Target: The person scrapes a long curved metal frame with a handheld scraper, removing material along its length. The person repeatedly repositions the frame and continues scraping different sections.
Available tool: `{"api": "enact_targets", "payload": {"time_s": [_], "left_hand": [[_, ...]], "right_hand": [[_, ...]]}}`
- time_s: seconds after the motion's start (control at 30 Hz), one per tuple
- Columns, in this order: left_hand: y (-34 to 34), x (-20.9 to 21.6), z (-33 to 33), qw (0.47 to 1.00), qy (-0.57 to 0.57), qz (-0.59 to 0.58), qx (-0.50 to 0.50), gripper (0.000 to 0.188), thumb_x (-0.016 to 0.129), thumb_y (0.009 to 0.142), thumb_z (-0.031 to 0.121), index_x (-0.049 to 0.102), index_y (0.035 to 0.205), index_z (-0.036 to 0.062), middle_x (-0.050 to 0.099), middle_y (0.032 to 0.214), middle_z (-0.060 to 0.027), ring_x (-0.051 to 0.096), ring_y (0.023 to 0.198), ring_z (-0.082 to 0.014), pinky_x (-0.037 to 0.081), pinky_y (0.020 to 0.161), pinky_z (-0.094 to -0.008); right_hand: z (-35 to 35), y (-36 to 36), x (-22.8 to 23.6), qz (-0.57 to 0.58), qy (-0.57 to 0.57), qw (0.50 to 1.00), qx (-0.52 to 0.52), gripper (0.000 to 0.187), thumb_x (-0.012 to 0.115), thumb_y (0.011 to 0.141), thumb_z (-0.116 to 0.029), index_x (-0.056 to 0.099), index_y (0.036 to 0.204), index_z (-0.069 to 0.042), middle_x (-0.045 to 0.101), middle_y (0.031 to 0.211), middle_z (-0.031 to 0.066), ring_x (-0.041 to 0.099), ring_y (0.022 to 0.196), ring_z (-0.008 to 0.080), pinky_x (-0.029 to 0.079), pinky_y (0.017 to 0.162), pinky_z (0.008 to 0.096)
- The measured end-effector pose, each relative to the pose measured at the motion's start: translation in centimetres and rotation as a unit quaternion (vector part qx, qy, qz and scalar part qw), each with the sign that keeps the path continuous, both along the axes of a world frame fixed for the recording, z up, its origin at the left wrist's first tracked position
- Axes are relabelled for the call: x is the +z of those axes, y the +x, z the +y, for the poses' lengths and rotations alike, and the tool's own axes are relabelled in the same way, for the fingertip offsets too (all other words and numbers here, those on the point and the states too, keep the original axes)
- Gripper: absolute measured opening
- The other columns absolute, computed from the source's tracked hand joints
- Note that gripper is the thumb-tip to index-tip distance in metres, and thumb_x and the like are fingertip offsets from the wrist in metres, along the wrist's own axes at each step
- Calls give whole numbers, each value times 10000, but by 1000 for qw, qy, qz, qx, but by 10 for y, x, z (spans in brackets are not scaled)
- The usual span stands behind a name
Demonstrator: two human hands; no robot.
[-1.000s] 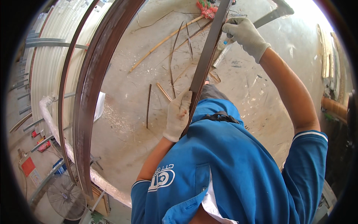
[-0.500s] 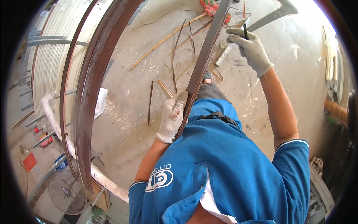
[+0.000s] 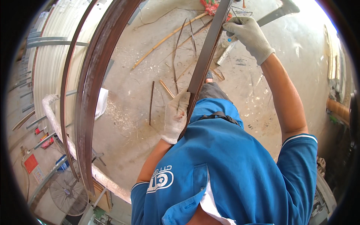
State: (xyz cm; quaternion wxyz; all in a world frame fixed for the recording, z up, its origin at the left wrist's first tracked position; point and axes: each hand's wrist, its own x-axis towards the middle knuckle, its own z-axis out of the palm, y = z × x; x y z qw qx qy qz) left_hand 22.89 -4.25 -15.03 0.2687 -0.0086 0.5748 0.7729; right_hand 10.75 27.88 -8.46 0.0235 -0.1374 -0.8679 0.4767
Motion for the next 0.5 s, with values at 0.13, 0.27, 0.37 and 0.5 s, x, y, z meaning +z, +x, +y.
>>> {"api": "enact_targets", "payload": {"time_s": [0.13, 0.27, 0.37, 0.5], "left_hand": [[0, -3, 1, 999, 5, 41, -14, 652, 696, 963, 443, 555, 1388, -30, 688, 936, -32, 574, 626, -41, 456, 509, -195], [-2, -1, 0, 999, 39, -35, 0, 757, 752, 897, 477, 525, 1414, -28, 688, 1029, -47, 593, 680, -56, 482, 564, -194], [-4, 3, -4, 996, 62, -63, 6, 886, 796, 823, 499, 467, 1457, -24, 683, 1082, -73, 600, 685, -72, 488, 565, -200], [-6, 7, -8, 991, 31, -132, 12, 965, 808, 781, 509, 412, 1493, -10, 669, 1110, -103, 599, 672, -85, 482, 543, -204]], "right_hand": [[0, -4, -4, -18, -5, 1000, -23, 220, 672, 905, -197, 744, 917, 10, 633, 739, 1, 574, 689, 79, 488, 638, 259], [-5, 0, -6, -7, 18, 999, -39, 221, 666, 900, -193, 735, 923, 16, 635, 758, -5, 570, 697, 81, 494, 652, 259], [-9, 8, -11, 35, -51, 996, -61, 203, 673, 903, -181, 739, 942, 7, 641, 777, -2, 562, 704, 74, 476, 654, 241], [-13, 16, -24, 131, -180, 972, -75, 166, 684, 914, -151, 745, 978, -11, 650, 801, 8, 535, 703, 53, 427, 632, 213]]}}
